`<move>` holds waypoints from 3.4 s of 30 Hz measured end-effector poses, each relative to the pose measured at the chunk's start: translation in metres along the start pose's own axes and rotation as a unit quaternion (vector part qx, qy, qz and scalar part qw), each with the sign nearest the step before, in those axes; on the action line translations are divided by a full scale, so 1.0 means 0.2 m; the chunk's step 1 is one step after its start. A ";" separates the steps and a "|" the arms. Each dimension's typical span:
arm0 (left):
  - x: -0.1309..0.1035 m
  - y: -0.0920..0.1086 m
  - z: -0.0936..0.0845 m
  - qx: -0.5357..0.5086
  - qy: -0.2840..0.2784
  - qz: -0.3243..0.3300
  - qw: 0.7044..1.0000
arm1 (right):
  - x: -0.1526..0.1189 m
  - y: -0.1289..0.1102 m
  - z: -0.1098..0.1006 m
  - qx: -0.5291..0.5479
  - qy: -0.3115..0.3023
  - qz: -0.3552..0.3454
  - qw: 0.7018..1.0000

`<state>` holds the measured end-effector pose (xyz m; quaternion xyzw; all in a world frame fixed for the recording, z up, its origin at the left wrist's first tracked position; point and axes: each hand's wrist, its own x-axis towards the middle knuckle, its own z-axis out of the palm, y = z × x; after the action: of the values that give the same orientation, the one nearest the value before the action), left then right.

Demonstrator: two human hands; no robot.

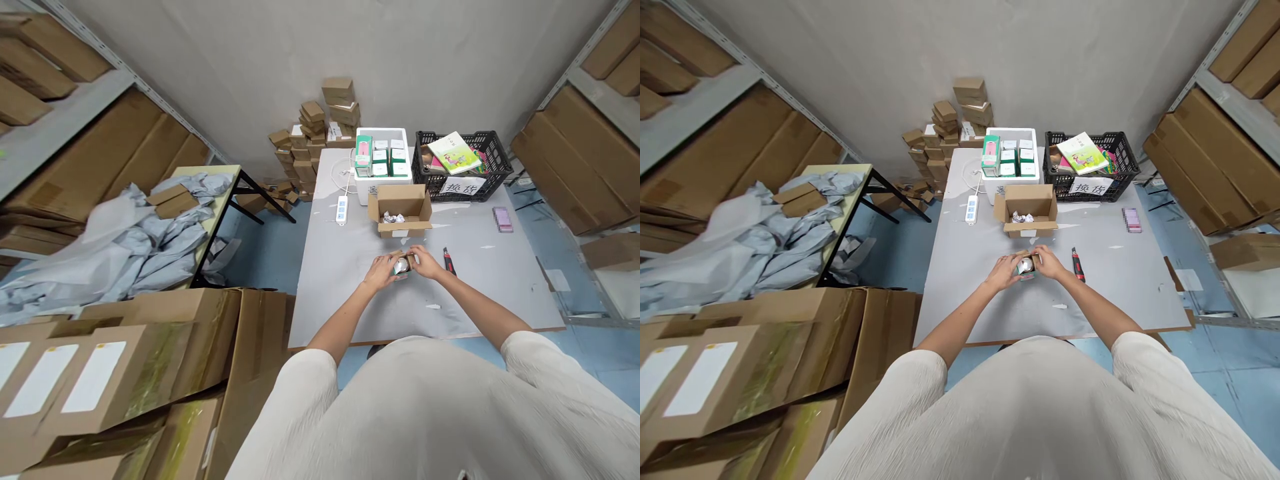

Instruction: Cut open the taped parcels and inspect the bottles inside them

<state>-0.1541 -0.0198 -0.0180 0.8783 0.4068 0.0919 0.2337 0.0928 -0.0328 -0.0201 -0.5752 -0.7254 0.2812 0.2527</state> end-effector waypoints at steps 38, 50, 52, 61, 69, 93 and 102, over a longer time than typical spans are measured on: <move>-0.05 -0.02 0.11 -0.166 0.057 -0.121 0.977 | 0.20 -0.58 0.06 -0.324 -0.228 0.237 0.887; -0.05 0.03 0.09 -0.160 0.086 -0.124 0.976 | 0.10 -0.59 -0.01 -0.302 -0.170 0.186 0.920; -0.05 0.03 0.08 -0.160 0.096 -0.110 0.976 | 0.09 -0.61 -0.05 -0.295 -0.149 0.175 0.927; 0.00 0.02 -0.01 -0.169 0.091 -0.136 0.972 | 0.08 -0.69 -0.30 -0.163 -0.060 0.143 0.974; 0.02 0.00 -0.06 -0.191 0.085 -0.139 0.968 | 0.09 -0.71 -0.43 -0.100 0.034 0.099 0.989; 0.01 0.12 -0.33 -0.201 0.152 -0.098 0.963 | 0.21 -0.76 -0.59 -0.037 0.089 0.078 0.992; 0.09 0.18 -0.37 -0.375 0.109 -0.116 0.913 | 0.28 -0.65 -0.54 0.096 0.069 0.080 0.990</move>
<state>-0.1444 -0.0014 0.0639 0.6573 0.4640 0.3052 0.5094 0.0662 0.0104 0.1503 -0.6227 -0.6276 0.3284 0.3324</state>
